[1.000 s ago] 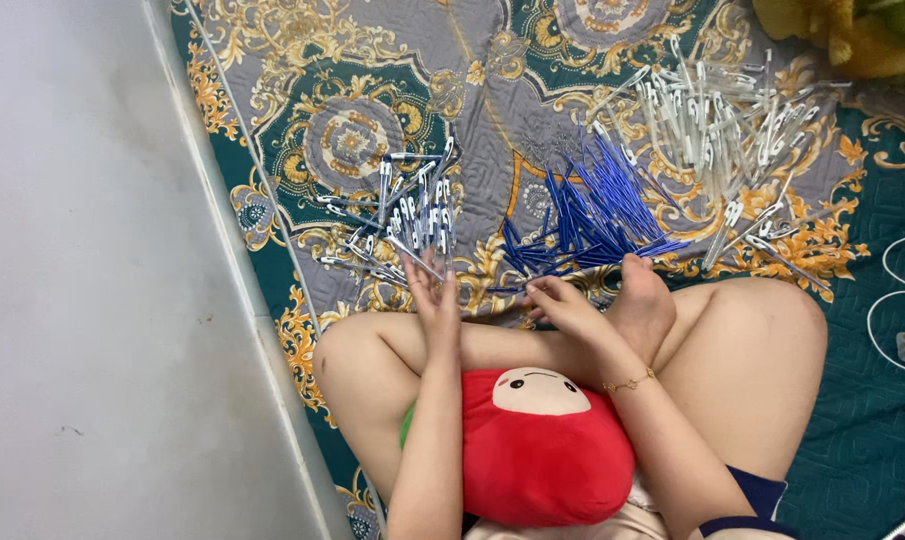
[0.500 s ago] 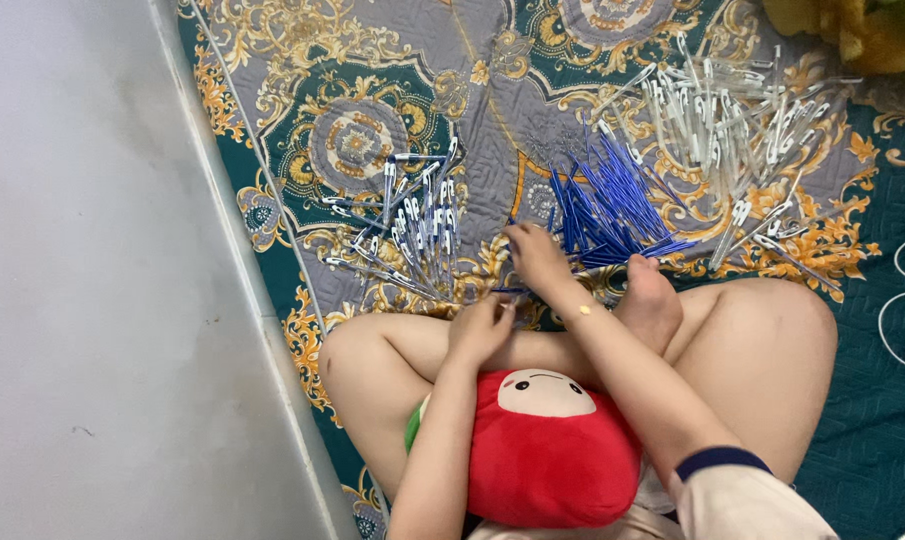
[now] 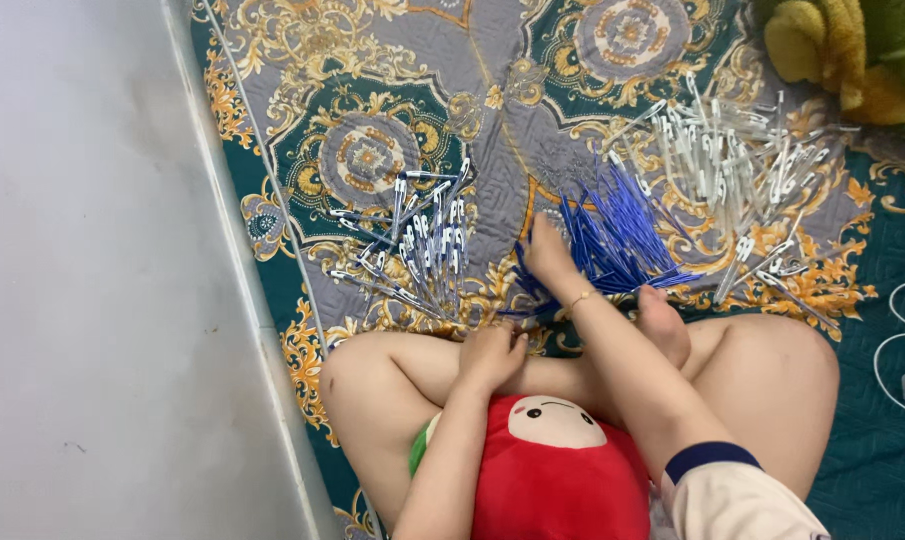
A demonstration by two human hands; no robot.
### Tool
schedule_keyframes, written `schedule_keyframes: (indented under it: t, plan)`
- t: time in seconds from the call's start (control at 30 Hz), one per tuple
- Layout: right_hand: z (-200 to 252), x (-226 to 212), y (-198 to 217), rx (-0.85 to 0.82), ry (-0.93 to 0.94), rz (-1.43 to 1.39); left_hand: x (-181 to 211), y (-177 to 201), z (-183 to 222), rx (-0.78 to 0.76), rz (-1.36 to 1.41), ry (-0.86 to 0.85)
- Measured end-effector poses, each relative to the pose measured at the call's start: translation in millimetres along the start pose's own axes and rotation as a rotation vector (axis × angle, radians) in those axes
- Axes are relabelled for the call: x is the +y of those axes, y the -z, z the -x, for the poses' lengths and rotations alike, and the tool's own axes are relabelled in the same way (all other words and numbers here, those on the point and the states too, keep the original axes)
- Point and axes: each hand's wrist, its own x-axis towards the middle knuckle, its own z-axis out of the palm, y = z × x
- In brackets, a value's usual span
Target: The person assembles pens by inserting ink refills into white plastic bodies while sitting on the floor.
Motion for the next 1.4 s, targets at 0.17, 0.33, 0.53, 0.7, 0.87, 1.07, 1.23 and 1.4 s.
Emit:
schedule_keyframes:
  t: [0.17, 0.33, 0.53, 0.7, 0.87, 1.07, 1.23, 1.4]
  plan:
    - [-28.7, -5.1, 5.7, 0.021, -0.026, 0.070, 3.0, 4.8, 5.7, 0.034, -0.005, -0.026]
    - [-60.6, 29.9, -38.1, 0.064, -0.028, 0.157, 5.8, 2.6, 4.9, 0.041, 0.003, -0.053]
    - [-51.1, 27.1, -50.9, 0.312, 0.419, 0.664, 4.8, 4.7, 8.2, 0.039, 0.027, -0.056]
    - [-34.7, -1.6, -16.9, 0.247, 0.375, 0.647, 4.1, 6.0, 4.9, 0.032, 0.024, -0.054]
    - [-49.9, 38.9, 34.8, 0.232, 0.185, 0.553, 1.6, 4.8, 4.3, 0.017, 0.006, -0.045]
    - [-50.0, 158.0, 100.9, -0.003, -0.229, 0.587, 8.5, 10.6, 4.8, -0.014, 0.036, -0.035]
    - [-10.1, 147.8, 125.3, -0.152, -0.162, 0.585, 7.6, 10.7, 4.8, -0.046, 0.024, -0.002]
    - [14.7, 134.2, 152.5, -0.014, -0.085, 0.514, 1.3, 2.8, 1.1, -0.037, 0.016, 0.000]
